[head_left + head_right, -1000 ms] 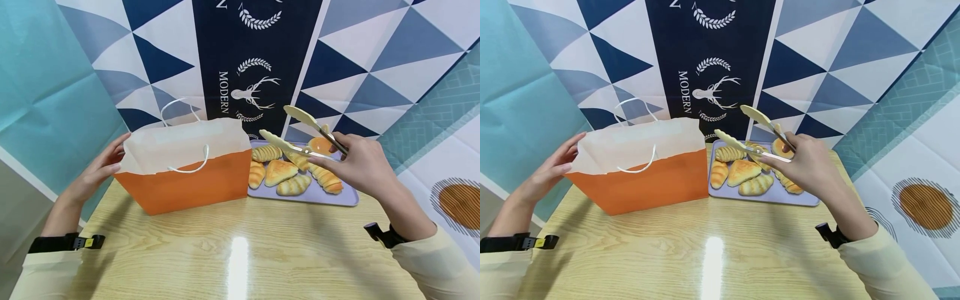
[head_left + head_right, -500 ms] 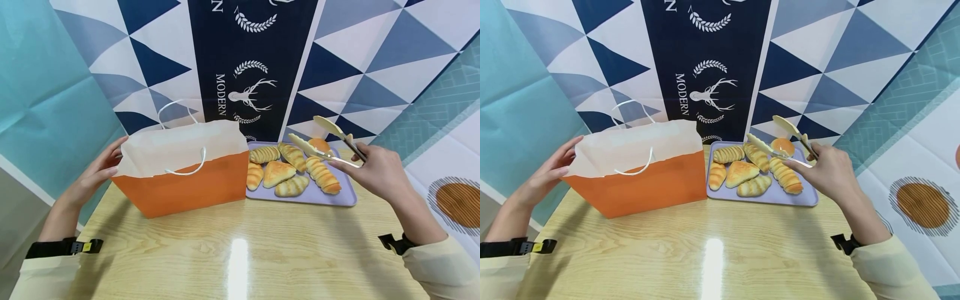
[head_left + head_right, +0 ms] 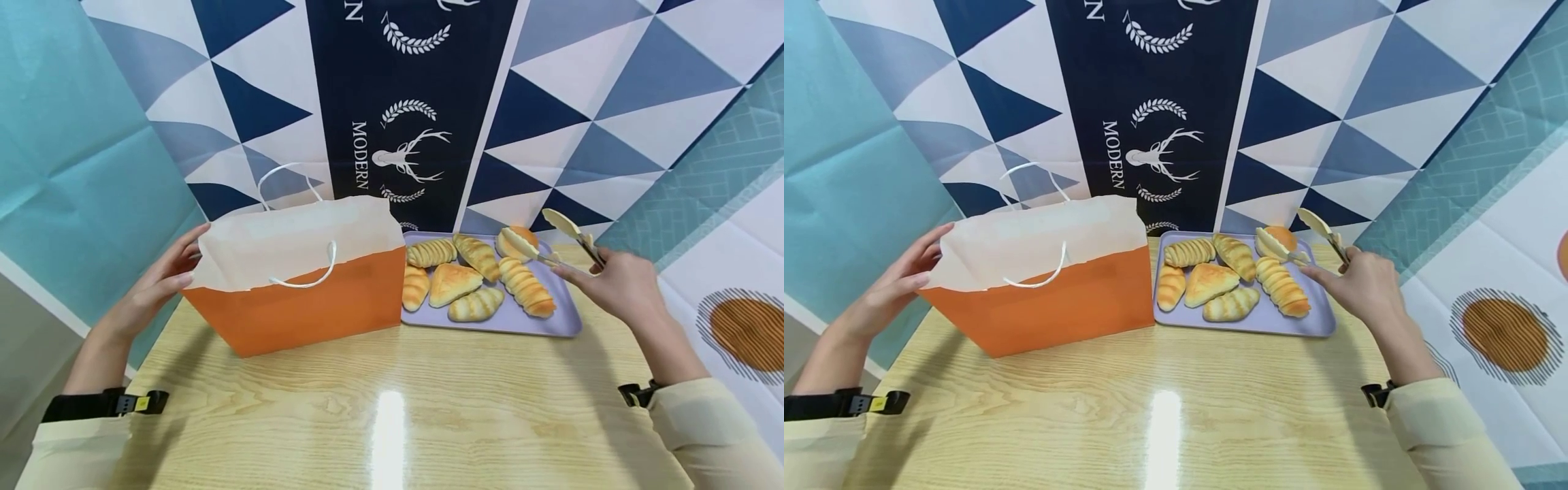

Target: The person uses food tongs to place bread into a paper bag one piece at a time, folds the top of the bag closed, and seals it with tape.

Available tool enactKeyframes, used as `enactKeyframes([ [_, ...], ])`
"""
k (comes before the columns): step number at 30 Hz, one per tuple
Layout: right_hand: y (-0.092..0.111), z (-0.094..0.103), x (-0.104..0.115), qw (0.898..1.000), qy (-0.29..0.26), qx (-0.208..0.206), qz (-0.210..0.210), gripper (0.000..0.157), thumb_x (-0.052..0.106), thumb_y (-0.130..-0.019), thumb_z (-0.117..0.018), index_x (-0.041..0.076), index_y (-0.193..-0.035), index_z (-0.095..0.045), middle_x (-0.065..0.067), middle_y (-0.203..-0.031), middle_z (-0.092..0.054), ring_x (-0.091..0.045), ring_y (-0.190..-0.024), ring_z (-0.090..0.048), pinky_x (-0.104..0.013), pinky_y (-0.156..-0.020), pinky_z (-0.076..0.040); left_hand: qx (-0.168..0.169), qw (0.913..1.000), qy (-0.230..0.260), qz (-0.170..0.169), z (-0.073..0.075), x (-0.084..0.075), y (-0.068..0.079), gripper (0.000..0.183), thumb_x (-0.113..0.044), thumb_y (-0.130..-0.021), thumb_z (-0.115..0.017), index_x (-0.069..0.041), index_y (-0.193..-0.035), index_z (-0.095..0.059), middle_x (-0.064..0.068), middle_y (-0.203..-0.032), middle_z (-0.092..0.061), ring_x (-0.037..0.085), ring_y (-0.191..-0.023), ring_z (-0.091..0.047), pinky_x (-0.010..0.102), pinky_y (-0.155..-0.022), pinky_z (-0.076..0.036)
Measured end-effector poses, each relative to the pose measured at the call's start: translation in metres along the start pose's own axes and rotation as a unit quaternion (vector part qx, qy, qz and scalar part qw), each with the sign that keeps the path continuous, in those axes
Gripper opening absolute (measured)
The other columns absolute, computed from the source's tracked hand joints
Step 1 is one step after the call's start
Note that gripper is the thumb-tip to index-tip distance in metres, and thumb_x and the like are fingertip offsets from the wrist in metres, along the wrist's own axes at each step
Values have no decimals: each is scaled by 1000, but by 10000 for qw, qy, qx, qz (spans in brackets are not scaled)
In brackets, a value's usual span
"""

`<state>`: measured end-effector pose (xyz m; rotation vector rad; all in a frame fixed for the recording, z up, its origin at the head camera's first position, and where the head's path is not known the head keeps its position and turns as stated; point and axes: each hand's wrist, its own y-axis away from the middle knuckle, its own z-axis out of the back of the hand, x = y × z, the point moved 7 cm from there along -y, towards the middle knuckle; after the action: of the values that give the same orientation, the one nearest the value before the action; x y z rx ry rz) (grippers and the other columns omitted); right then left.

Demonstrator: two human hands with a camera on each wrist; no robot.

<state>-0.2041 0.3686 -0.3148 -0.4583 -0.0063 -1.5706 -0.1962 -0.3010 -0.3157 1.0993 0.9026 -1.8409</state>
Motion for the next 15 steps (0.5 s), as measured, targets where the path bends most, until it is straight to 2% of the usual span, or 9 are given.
enactKeyframes([
  [3,-6,-10,-10,9999,51,117,-101,65,67,-79,-67,3,-75,-54,-12,-62,-54,-29,-53,-47,-37,-45,-32,25,9999,-1,-107,1,0,0,64,-12,-101,-32,-25,-161,-12,10,-153,-24,27,-133,-25,55,-106,-22],
  [5,-9,-16,-15,9995,61,224,-219,67,69,-78,-66,3,-74,-51,-10,-58,-50,-27,-51,-44,-36,-43,-30,72,9997,37,-218,1,-1,0,65,-10,-100,-31,-23,-161,-12,10,-150,-28,27,-131,-29,37,-102,-29],
  [7,-12,-21,-20,9991,66,302,-303,69,70,-78,-65,3,-72,-50,-8,-56,-47,-26,-50,-43,-36,-42,-29,115,9994,81,-326,1,-2,0,65,-8,-100,-31,-21,-161,-12,11,-149,-31,27,-130,-32,24,-96,-33],
  [10,-16,-28,-26,9987,88,348,-365,71,71,-77,-65,3,-69,-49,-7,-54,-45,-27,-50,-43,-36,-42,-30,155,9990,133,-404,1,-3,0,65,-6,-100,-31,-20,-161,-11,11,-148,-32,26,-130,-34,18,-95,-36],
  [15,-22,-39,-29,9987,210,375,-263,69,70,-77,-65,5,-65,-46,-7,-54,-43,-29,-51,-44,-37,-44,-31,125,9992,104,-365,2,-1,1,65,-8,-100,-32,-19,-161,-11,11,-148,-32,26,-130,-34,21,-95,-35],
])
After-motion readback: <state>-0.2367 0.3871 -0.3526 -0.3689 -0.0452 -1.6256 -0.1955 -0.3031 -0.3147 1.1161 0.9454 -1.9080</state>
